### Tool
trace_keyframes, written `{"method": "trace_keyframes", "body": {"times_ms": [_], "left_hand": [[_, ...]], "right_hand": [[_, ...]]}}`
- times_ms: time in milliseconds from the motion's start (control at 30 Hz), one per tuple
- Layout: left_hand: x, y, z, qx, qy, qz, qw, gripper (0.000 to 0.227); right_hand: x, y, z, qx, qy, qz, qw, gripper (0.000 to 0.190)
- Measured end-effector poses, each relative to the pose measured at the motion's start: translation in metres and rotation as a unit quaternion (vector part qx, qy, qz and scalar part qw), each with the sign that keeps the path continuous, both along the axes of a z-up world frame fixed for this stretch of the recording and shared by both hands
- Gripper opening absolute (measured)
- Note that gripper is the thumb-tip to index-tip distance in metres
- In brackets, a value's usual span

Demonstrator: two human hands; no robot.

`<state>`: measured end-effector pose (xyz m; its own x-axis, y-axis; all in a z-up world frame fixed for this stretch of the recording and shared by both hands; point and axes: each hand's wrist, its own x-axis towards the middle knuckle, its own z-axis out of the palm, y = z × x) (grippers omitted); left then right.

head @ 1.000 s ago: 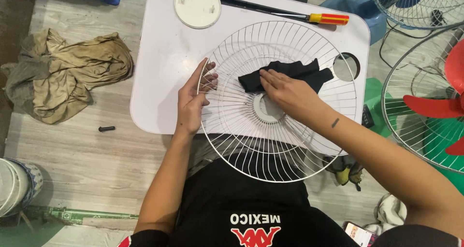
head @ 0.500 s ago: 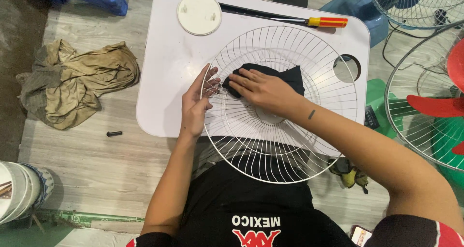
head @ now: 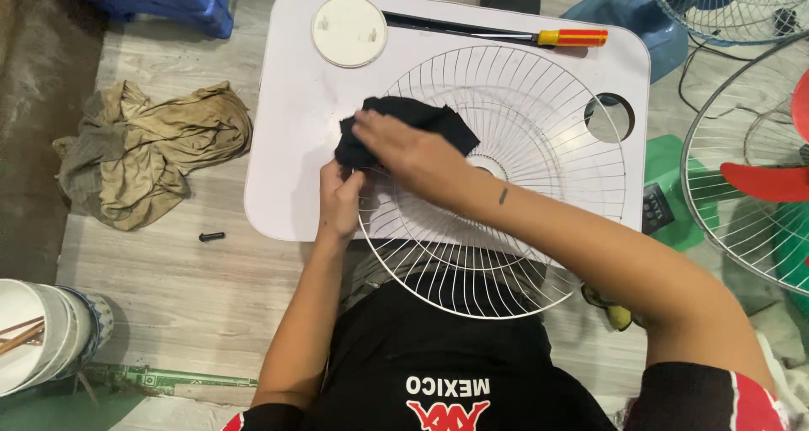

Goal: Cleaning a metal fan grill using a cloth

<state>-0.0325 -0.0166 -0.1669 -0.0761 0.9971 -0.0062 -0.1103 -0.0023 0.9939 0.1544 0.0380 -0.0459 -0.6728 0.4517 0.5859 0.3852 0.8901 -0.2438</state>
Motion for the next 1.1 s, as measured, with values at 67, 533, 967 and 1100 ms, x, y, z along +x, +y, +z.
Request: {"method": "trace_keyframes", "body": {"times_ms": [67,533,967,1100], "left_hand": [[-0.002,-0.001,-0.001,0.007,-0.005,0.001,1.0,0.059],[0.01,-0.003,0.016,-0.019,0.011,0.068,0.997,0.031],[0.018,0.008,0.094,-0.009,-0.046,-0.057,0.997,0.085],[0.018,0.007,0.112,-0.017,-0.111,-0.065,0.992,0.077]], "right_hand": [[-0.002,-0.016,-0.008,0.034,-0.028,-0.003,0.999,0.038],[0.007,-0.002,-0.025,0.134,-0.11,0.021,0.985,0.041],[0.124,-0.011,0.107,-0.071,-0.026,-0.198,0.977,0.048],[0.189,-0.029,0.126,-0.022,0.087,-0.255,0.963,0.029]]}}
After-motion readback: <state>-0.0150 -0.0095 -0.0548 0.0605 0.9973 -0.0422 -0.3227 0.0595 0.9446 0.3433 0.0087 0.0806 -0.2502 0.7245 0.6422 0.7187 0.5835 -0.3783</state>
